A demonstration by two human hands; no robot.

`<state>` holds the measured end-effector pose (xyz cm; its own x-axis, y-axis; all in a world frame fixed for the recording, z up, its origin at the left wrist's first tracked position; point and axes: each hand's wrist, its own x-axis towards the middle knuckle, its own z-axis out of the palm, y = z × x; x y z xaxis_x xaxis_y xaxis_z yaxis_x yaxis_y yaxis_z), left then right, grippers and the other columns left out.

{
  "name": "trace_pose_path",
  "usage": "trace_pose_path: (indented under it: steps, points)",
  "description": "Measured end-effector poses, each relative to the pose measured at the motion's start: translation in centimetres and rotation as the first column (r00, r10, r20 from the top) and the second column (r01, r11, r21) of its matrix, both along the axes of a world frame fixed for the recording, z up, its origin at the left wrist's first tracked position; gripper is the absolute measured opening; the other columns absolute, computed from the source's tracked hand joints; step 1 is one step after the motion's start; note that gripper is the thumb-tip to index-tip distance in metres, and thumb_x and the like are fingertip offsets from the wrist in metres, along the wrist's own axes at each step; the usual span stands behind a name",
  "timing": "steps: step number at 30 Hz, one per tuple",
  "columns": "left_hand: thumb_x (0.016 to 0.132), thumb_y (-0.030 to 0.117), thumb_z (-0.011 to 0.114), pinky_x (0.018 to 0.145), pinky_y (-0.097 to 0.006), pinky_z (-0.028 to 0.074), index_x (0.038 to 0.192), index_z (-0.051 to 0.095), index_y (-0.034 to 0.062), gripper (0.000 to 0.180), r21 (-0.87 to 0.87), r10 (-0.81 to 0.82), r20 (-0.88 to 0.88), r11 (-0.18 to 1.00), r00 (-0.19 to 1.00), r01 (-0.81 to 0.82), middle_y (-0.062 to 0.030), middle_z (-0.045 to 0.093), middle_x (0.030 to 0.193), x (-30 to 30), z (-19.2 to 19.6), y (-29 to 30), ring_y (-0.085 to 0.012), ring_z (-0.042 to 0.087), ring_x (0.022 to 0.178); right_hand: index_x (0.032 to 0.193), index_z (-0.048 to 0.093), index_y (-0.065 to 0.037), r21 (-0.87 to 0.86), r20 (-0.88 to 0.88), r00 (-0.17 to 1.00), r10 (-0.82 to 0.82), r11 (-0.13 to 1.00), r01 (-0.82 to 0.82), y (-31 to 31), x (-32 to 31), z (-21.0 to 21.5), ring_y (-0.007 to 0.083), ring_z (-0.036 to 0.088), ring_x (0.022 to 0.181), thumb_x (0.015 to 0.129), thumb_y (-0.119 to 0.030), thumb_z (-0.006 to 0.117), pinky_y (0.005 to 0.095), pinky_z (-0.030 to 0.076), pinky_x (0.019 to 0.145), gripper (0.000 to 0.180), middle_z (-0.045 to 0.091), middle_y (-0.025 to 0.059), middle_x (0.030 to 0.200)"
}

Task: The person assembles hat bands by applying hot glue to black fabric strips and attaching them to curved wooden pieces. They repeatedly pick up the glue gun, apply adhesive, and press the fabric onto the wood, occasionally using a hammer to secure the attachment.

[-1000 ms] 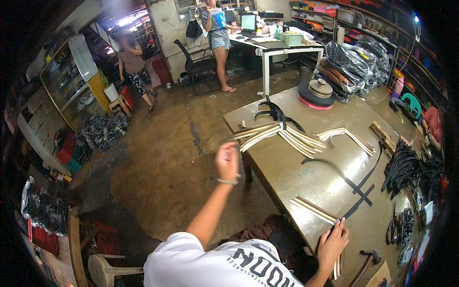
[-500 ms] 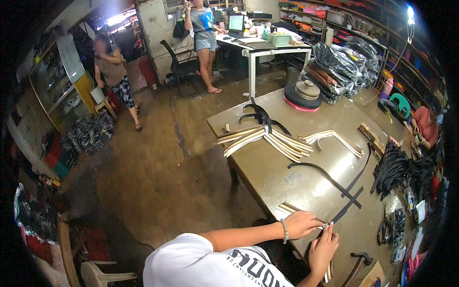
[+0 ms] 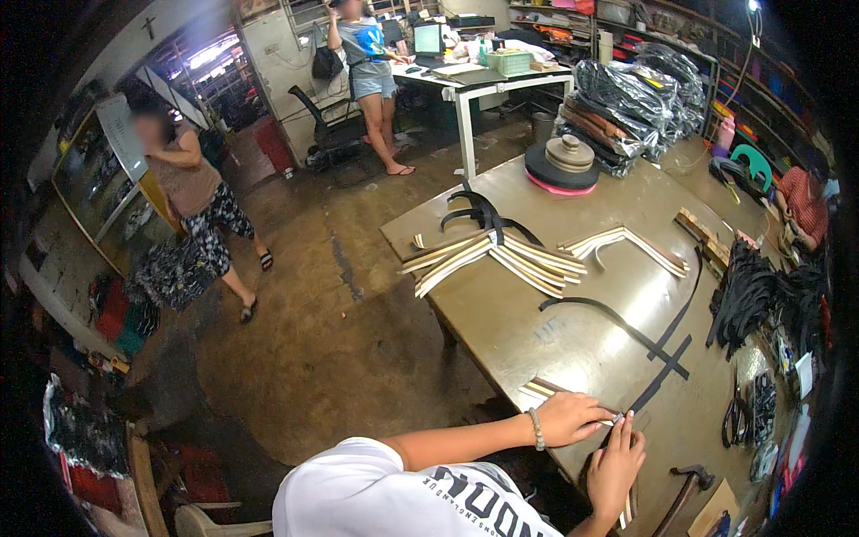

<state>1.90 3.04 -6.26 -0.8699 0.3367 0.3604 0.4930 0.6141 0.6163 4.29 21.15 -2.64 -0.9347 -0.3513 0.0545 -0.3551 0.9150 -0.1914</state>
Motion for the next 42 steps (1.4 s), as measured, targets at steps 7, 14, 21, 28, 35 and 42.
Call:
trace_pose_path:
  steps: [7, 14, 21, 28, 35, 42]
  points:
    - [0.091, 0.025, 0.060, 0.072, -0.042, 0.051, 0.113, 0.067, 0.0134, 0.026, 0.009, -0.032, 0.072, 0.999, 0.997, 0.032, -0.0077, 0.068, 0.093, -0.7, 0.6, -0.4, -0.0293, 0.066, 0.085, 0.140, 0.043, 0.007, -0.014, -0.006, 0.998, -0.063, 0.998, 0.063, -0.6, 0.3, -0.4, 0.0376, 0.040, 0.127, 0.080, -0.004, 0.055, 0.0445, 0.033, 0.105, 0.062, 0.034, 0.0143, 0.155]
    - [0.091, 0.025, 0.059, 0.071, -0.042, 0.051, 0.109, 0.068, 0.0128, 0.024, 0.094, -0.041, 0.125, 0.995, 0.991, 0.029, -0.0101, 0.070, 0.090, -1.1, 1.2, -0.7, -0.0314, 0.067, 0.083, 0.138, 0.045, 0.006, -0.037, -0.032, 0.996, -0.089, 0.995, 0.088, -1.0, 0.4, -0.4, 0.0376, 0.041, 0.127, 0.080, -0.003, 0.055, 0.0454, 0.034, 0.104, 0.059, 0.038, 0.0136, 0.153]
    - [0.093, 0.029, 0.057, 0.066, -0.040, 0.052, 0.116, 0.068, 0.0163, 0.028, 0.069, -0.046, 0.135, 0.997, 0.990, 0.037, -0.0087, 0.070, 0.089, -1.3, 1.3, -0.9, -0.0284, 0.068, 0.082, 0.130, 0.054, 0.004, -0.084, -0.014, 0.995, -0.099, 0.992, 0.097, -0.8, -0.4, 0.5, 0.0371, 0.045, 0.122, 0.081, -0.001, 0.054, 0.0442, 0.039, 0.100, 0.049, 0.046, 0.0143, 0.144]
    - [0.094, 0.031, 0.057, 0.064, -0.040, 0.052, 0.119, 0.068, 0.0180, 0.030, 0.077, -0.059, 0.131, 0.996, 0.990, 0.049, -0.0100, 0.070, 0.087, -1.7, 1.2, -1.0, -0.0281, 0.069, 0.079, 0.129, 0.055, 0.005, -0.124, 0.002, 0.994, -0.109, 0.986, 0.109, -1.3, -0.3, 1.0, 0.0373, 0.046, 0.121, 0.081, 0.000, 0.053, 0.0445, 0.039, 0.101, 0.048, 0.046, 0.0142, 0.144]
    - [0.091, 0.029, 0.060, 0.068, -0.042, 0.054, 0.111, 0.071, 0.0149, 0.027, 0.104, -0.045, 0.244, 0.994, 0.969, 0.020, -0.0130, 0.071, 0.084, -2.3, 1.7, -1.3, -0.0326, 0.069, 0.074, 0.132, 0.053, 0.005, -0.126, 0.015, 0.993, -0.121, 0.985, 0.122, -1.5, 0.0, 1.0, 0.0381, 0.044, 0.124, 0.081, 0.001, 0.052, 0.0447, 0.037, 0.104, 0.051, 0.044, 0.0139, 0.147]
    - [0.090, 0.028, 0.061, 0.068, -0.043, 0.054, 0.111, 0.070, 0.0156, 0.026, 0.122, -0.032, 0.251, 0.993, 0.967, 0.001, -0.0126, 0.071, 0.082, -2.1, 1.9, -1.3, -0.0320, 0.068, 0.074, 0.130, 0.053, 0.005, -0.235, 0.017, 1.000, -0.004, 0.972, 0.007, 1.9, -0.1, 1.3, 0.0407, 0.047, 0.123, 0.083, -0.001, 0.054, 0.0463, 0.036, 0.106, 0.048, 0.046, 0.0202, 0.144]
